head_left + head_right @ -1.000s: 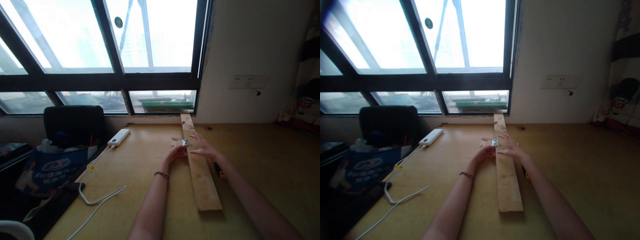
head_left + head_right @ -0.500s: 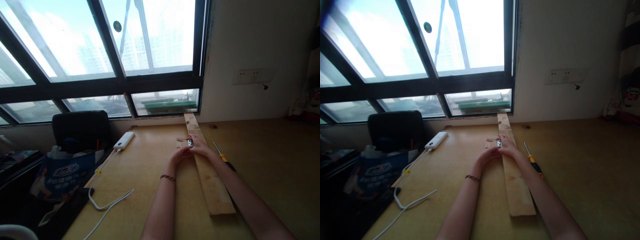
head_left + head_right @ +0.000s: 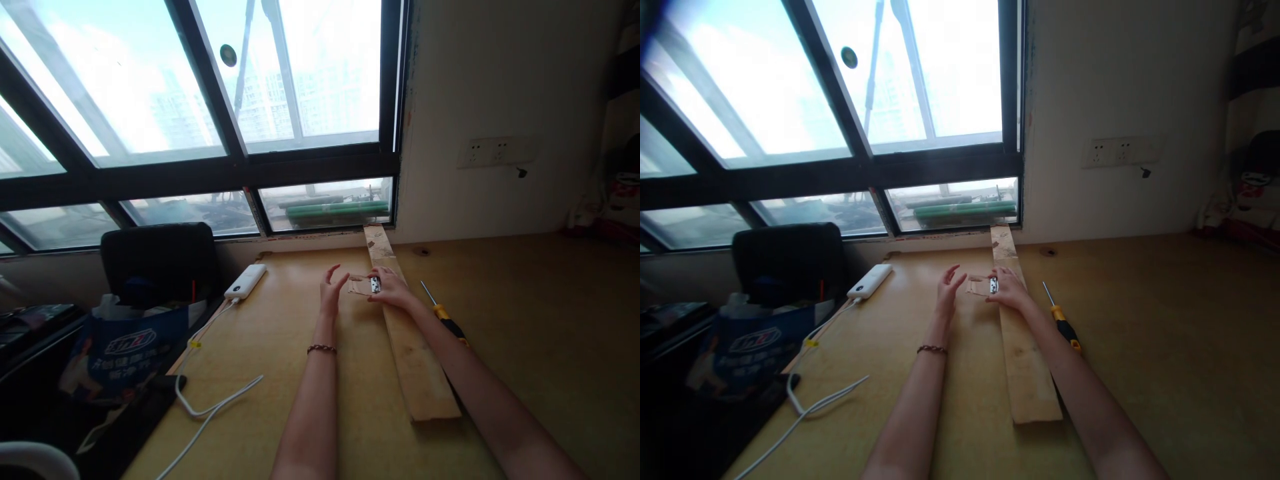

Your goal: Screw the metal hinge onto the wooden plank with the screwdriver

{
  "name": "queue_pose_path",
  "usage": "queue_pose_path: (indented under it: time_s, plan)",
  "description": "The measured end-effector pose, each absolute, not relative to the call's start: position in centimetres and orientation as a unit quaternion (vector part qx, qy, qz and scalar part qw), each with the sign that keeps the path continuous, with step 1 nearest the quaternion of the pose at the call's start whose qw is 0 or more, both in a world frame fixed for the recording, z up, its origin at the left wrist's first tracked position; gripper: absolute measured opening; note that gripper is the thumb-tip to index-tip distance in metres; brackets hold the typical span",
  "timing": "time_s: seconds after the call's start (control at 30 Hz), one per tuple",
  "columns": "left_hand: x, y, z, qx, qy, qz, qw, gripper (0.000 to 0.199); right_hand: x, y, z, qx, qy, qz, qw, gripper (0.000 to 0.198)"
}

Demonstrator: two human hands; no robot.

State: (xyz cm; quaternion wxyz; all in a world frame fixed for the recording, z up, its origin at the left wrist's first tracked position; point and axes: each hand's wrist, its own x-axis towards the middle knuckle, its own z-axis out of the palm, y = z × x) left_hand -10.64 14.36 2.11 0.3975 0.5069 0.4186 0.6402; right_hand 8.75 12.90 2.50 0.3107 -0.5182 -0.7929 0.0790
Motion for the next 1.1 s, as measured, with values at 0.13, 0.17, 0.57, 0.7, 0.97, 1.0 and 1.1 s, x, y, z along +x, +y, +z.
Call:
queue_pose_path:
  time_s: [0.13,0.17,0.57,0.7,0.97,1.0,1.1]
  plan:
    - [-10.6,13.4,4.2,0.687,0.453,0.543,0.170,0.022,8.7,12.8,2.7,-0.521,-0.791,0.081,0.311,0.067]
    - [-10.4,13.1,4.7,0.709,0.459,0.519,0.134,0.021,8.7,12.8,2.7,-0.521,-0.791,0.080,0.311,0.067]
    - [-6.5,11.5,4.8,0.793,0.504,0.330,0.092,0.010,8.7,13.0,2.6,-0.530,-0.788,0.076,0.305,0.071]
    - [-6.4,11.7,4.8,0.778,0.520,0.332,0.117,0.007,8.7,12.9,2.6,-0.529,-0.788,0.079,0.306,0.071]
    - [-6.5,12.4,4.9,0.711,0.471,0.473,0.222,0.004,8.7,12.9,2.6,-0.516,-0.795,0.077,0.310,0.068]
    - [-6.6,12.7,4.9,0.682,0.465,0.506,0.252,0.005,8.8,12.9,2.6,-0.518,-0.794,0.079,0.309,0.068]
    - [-7.4,13.7,4.5,0.556,0.443,0.610,0.351,0.007,8.8,12.9,2.5,-0.527,-0.787,0.089,0.308,0.070]
